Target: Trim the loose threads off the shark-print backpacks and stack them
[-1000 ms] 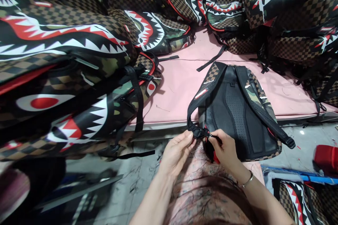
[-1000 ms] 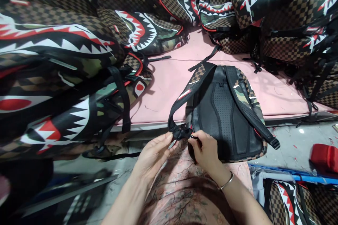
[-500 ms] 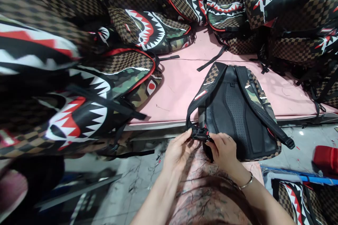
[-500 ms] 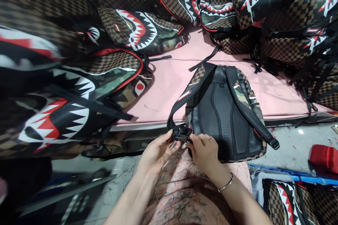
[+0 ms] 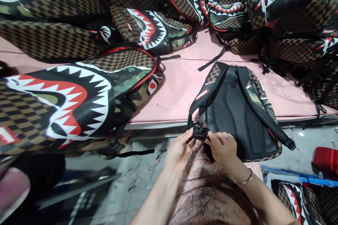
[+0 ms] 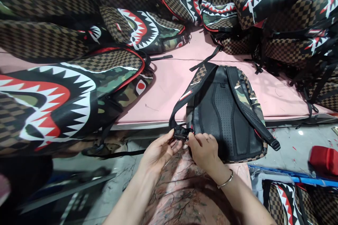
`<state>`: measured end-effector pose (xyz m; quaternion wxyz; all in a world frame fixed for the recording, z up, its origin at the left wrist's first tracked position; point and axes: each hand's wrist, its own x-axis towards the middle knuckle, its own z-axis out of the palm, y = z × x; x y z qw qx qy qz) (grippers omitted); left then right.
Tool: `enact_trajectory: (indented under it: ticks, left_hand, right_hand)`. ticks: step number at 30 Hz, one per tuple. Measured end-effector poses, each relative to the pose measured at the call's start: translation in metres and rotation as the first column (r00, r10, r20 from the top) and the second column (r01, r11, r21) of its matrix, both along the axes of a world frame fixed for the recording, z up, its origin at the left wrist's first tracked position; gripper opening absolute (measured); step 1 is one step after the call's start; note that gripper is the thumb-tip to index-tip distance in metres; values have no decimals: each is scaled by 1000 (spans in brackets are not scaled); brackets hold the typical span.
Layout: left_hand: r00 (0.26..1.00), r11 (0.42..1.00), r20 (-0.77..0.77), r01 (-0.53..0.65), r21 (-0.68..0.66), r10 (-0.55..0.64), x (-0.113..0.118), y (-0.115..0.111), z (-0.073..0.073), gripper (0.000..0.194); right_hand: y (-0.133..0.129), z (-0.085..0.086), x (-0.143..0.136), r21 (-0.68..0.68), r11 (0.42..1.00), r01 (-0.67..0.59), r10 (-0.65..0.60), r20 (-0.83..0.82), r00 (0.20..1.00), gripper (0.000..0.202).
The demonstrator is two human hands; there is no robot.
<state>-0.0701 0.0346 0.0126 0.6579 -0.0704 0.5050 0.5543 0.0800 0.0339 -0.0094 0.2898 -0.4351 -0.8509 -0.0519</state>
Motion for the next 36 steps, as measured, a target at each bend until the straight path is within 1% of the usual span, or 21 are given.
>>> enact_trajectory:
  ticks: [6,17,19,21,22,23,24,25,26,27,28,29,30,31,32,33,34,35,36]
  left_hand:
    - [1000,1000,20,11,-5,-10,0,1,0,14]
    - [1000,1000,1,7,-10,-7,1,0,0,12]
    - [1000,1000,-1,13,-5,-13,1,-1,0,11]
    - [1000,999,-19,25,21,-25,0,-1,-1,7]
    - [998,998,-56,42,47,-40,-2,-2,-2,5]
    - [990,994,-128,72,82,-62,-5,-2,-4,6]
    - [967,986,-241,118,122,-86,-8,-3,-8,9]
    - [915,971,-392,175,160,-101,-13,-4,-11,12]
    - [822,952,-560,242,188,-98,-19,-6,-16,15]
    - [688,930,-722,307,202,-70,-26,-7,-20,16]
    - [524,909,-852,362,206,-15,-33,-8,-25,16]
    - [346,887,-937,414,203,53,-40,-9,-29,15]
    - [170,865,-976,460,201,136,-46,-10,-33,13]
    - [13,839,-973,504,205,229,-51,-12,-37,11]
    - [-116,814,-940,542,211,321,-55,-13,-40,9]
    - [-213,791,-892,572,218,399,-57,-13,-42,10]
    - [-277,776,-845,588,227,457,-58,-14,-44,11]
    - [-310,773,-815,587,241,490,-58,-14,-46,11]
    - [-312,782,-814,571,251,489,-57,-14,-47,12]
  right_hand:
    - [0,0,4,-3,1000,5,-5,14,1000,21]
    - [6,2,0,32,999,-35,33,44,998,19]
    - [5,2,0,10,999,-51,51,0,999,19]
    - [4,3,1,-48,996,-79,74,-102,992,19]
    - [4,4,2,-90,991,-95,79,-167,983,20]
    - [3,5,3,-138,984,-110,76,-234,969,20]
    - [3,7,4,-190,974,-123,62,-297,953,19]
    - [3,10,5,-247,960,-131,37,-355,934,19]
    - [4,12,6,-310,941,-138,1,-404,915,19]
    - [5,14,7,-374,916,-145,-41,-448,893,18]
    - [8,16,8,-437,885,-158,-86,-489,868,18]
    - [11,17,9,-497,850,-174,-139,-530,837,17]
    - [15,18,10,-551,811,-194,-197,-571,797,16]
    - [20,18,12,-596,772,-224,-255,-612,749,16]
    - [27,18,13,-627,734,-260,-311,-652,691,16]
    - [33,19,14,-647,700,-302,-363,-686,630,17]
    - [41,19,14,-661,667,-345,-408,-711,573,19]
    - [49,20,13,-668,637,-385,-443,-726,527,23]
    - [57,20,12,-672,612,-418,-467,-733,495,26]
